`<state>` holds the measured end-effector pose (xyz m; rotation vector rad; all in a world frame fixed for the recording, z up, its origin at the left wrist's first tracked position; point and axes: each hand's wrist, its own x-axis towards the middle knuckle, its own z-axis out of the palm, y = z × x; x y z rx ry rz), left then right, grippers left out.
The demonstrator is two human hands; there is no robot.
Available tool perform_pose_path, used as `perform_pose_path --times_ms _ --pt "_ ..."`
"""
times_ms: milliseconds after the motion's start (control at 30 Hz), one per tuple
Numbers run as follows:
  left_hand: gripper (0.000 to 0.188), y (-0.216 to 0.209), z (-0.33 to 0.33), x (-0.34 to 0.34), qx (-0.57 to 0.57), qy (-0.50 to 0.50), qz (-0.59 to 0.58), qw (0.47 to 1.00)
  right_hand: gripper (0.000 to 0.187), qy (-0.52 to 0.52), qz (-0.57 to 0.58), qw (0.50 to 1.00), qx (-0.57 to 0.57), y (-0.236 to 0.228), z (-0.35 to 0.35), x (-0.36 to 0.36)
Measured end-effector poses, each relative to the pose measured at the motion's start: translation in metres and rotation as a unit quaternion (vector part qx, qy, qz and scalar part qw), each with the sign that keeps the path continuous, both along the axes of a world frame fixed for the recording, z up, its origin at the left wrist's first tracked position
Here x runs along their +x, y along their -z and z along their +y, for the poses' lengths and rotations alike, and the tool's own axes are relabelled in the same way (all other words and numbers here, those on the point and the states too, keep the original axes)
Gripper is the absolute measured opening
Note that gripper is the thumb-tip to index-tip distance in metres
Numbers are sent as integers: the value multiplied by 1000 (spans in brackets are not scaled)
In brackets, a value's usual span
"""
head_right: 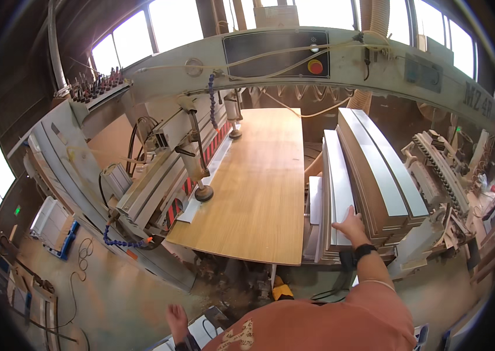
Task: Feeding white wood panels into a large woodworking machine for processing.
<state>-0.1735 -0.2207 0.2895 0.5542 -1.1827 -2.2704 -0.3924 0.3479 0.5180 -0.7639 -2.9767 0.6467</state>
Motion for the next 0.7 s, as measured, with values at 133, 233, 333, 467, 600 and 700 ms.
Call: perform_pose_path --times_ms 133,233,333,467,600,700 --pt "22 -143 59 -129 136 66 32 988 67 -19 221 926 -307 -2 33 7" --pt "14 -195 109 -203 88 123 45 988 42 -67 173 836 -517 2 34 -5" --pt "13 -183 130 -254 48 102 54 992 31 -52 204 805 -554 2 -7 -16" --pt "15 -170 151 -280 -126 -9 27 992 29 -112 228 760 -598 -13 -46 -19" --pt "15 -166 158 -280 -215 -21 21 976 27 -125 190 746 -626 -8 -80 -49" --pt "15 -172 161 -280 -228 -28 11 973 29 -144 191 755 -610 26 -109 -88"
